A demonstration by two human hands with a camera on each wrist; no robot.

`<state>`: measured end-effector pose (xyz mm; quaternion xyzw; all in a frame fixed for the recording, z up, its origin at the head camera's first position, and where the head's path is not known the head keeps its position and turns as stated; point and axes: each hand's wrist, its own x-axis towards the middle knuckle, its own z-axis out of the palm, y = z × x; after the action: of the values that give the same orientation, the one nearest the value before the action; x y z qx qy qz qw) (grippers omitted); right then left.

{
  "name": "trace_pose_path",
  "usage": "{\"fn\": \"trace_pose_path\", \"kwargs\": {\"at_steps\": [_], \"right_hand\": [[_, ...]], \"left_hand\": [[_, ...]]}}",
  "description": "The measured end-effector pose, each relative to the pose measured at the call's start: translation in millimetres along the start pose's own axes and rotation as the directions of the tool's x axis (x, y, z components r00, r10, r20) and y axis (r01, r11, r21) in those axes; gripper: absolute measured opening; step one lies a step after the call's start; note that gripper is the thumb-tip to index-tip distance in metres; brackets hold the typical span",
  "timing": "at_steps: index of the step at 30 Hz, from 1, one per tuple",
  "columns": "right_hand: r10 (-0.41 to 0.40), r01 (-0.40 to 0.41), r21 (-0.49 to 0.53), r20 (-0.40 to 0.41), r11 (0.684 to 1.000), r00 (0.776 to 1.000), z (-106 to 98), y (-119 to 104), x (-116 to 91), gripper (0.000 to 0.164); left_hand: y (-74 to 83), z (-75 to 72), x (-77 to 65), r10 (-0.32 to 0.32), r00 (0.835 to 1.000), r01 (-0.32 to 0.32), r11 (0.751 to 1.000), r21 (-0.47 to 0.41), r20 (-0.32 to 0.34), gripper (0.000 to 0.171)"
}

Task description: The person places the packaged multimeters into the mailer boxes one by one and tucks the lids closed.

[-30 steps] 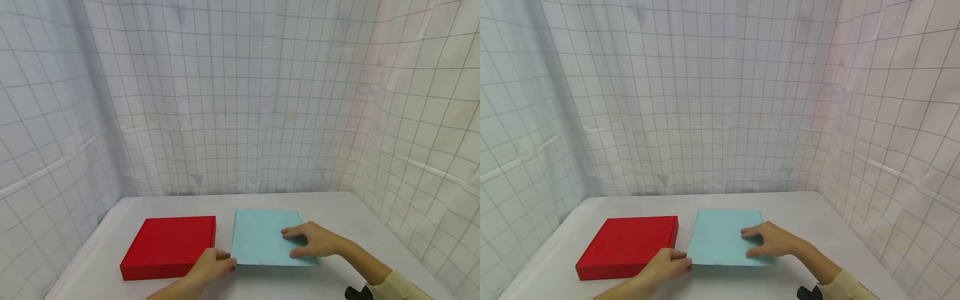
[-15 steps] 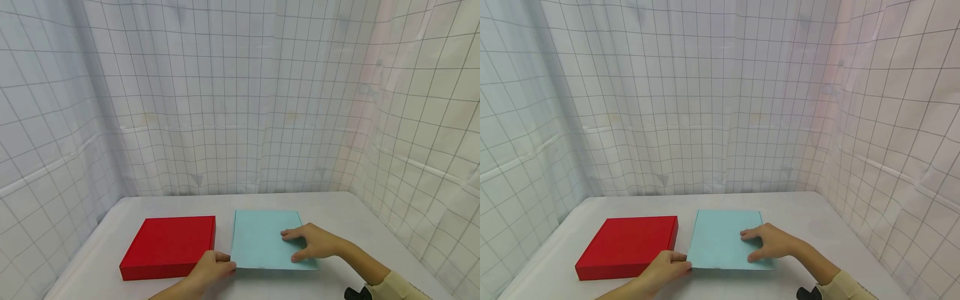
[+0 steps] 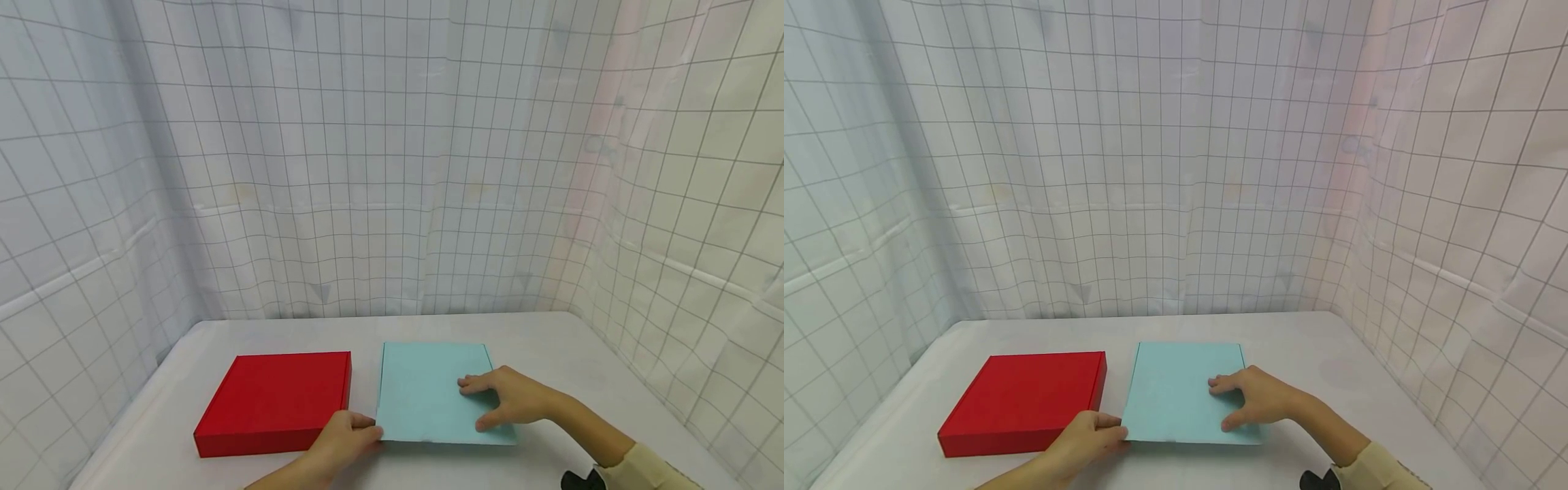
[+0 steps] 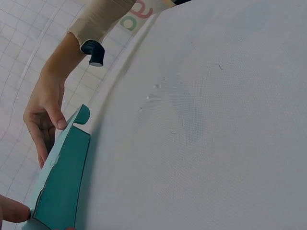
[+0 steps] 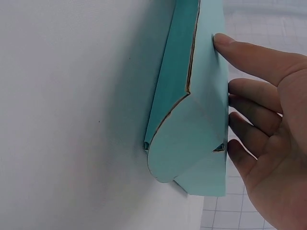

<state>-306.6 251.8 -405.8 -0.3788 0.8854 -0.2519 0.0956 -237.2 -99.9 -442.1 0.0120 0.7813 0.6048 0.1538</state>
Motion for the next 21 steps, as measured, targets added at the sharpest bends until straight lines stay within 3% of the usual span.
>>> {"fn": "trace_pose_path", "kwargs": {"at_steps": [10, 21], "right_hand": [[-0.007, 0.007, 0.004, 0.008, 1.000, 1.000, 0.6, 1.3, 2.8, 0.069], [0.016, -0.016, 0.001, 0.007, 1.000, 1.000, -0.2, -0.4, 4.5, 0.068]], "left_hand": [[-0.7, -0.4, 1.0, 0.000, 1.000, 0.002, 0.998, -0.068, 0.025, 0.035], [6.2, 5.2, 0.4, 0.015, 1.000, -0.013, 0.997, 0.080, -0.021, 0.029]]}}
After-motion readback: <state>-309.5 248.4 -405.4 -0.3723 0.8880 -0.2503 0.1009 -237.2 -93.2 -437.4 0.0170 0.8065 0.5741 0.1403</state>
